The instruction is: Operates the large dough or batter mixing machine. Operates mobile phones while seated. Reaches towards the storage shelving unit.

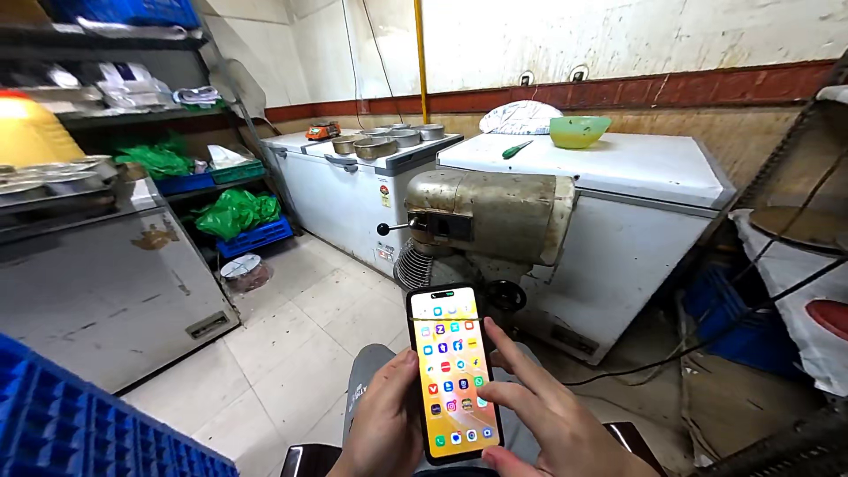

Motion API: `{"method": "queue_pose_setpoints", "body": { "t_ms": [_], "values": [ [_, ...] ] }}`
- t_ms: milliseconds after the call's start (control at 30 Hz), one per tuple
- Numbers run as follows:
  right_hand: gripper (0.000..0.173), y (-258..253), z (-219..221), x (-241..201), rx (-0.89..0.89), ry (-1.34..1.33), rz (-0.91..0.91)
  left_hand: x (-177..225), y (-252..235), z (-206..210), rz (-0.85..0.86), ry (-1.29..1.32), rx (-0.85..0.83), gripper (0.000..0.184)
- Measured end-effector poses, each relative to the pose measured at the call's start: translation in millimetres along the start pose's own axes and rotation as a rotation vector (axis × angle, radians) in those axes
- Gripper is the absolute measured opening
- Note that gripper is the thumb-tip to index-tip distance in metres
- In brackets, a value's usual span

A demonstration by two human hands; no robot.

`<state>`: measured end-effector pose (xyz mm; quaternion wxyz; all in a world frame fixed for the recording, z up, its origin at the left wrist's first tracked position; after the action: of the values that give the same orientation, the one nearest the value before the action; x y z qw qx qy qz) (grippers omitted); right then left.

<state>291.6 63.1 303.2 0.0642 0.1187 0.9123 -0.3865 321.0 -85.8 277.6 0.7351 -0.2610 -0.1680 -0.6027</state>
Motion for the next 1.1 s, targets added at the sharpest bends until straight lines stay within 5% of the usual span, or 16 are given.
{"method": "queue_pose_setpoints", "body": {
  "t_ms": [1100],
  "values": [
    [0.033,0.2,6.7,-11.2,-0.094,-0.081,-0.068,0.8,0.5,2.5,0.004,0.009,-0.039,0.043]
  ]
}}
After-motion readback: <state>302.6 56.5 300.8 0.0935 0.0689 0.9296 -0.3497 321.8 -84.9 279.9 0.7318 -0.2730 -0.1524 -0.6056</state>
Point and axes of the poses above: each hand's wrist, its own y-axis away from the middle knuckle, its own z-axis out of the palm, x = y × z, the point moved 10 cm from there along -y, towards the middle knuckle, and after that the axes turned 13 degrees about y, right-handed, at the moved point
